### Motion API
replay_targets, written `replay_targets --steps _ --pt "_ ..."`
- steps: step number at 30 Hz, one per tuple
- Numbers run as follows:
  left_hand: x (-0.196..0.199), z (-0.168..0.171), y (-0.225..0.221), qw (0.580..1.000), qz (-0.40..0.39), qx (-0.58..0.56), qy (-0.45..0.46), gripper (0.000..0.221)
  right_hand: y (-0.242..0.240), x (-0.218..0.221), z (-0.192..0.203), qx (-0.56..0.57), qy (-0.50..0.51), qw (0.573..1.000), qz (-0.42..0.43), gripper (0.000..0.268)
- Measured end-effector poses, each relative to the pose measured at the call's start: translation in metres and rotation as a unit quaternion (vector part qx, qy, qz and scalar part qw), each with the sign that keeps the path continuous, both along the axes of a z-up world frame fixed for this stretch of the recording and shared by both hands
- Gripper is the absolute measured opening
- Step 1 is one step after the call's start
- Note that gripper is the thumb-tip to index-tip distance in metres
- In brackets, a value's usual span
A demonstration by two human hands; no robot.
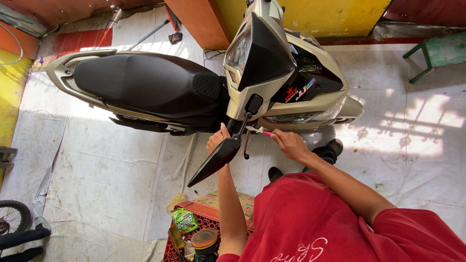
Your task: Unscrewing a component near the motorcycle mirror using a screwdriver.
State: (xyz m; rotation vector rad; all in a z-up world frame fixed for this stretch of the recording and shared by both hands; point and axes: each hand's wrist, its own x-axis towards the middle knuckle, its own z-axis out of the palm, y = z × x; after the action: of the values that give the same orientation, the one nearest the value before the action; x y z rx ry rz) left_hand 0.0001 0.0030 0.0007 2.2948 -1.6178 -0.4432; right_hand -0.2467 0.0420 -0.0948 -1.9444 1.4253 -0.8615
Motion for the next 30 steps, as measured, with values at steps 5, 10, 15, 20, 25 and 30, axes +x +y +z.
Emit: replay_targets --steps 5,10,15,20,25,30 --pt "-0.002 0.003 0.000 1.000 0.002 -0.002 -0.002 0.064 0.017 0.011 -0.001 0.126 0.007 0.991 0.032 0.033" --pt "0.001 -0.004 0.000 1.000 0.008 -0.002 -0.006 0.066 0.009 0.008 -0.018 0.154 0.071 0.982 0.081 0.031" --pt "0.001 -0.004 -0.002 1.000 0.011 -0.018 -0.002 0.064 0.002 0.002 0.001 0.044 0.001 0.999 -0.004 0.034" --pt "-0.002 0.003 -0.002 1.000 0.007 -0.011 0.002 0.064 0.017 0.011 -0.011 0.099 0.037 0.992 0.063 0.031" --pt "0.000 0.000 0.002 1.000 0.004 0.005 -0.004 0.066 0.002 0.004 -0.001 0.207 0.050 0.977 0.029 0.031" --pt "0.004 -0.006 -0.001 1.000 -0.004 -0.016 -0.011 0.066 0.011 0.010 0.010 0.120 -0.030 0.992 0.018 0.031"
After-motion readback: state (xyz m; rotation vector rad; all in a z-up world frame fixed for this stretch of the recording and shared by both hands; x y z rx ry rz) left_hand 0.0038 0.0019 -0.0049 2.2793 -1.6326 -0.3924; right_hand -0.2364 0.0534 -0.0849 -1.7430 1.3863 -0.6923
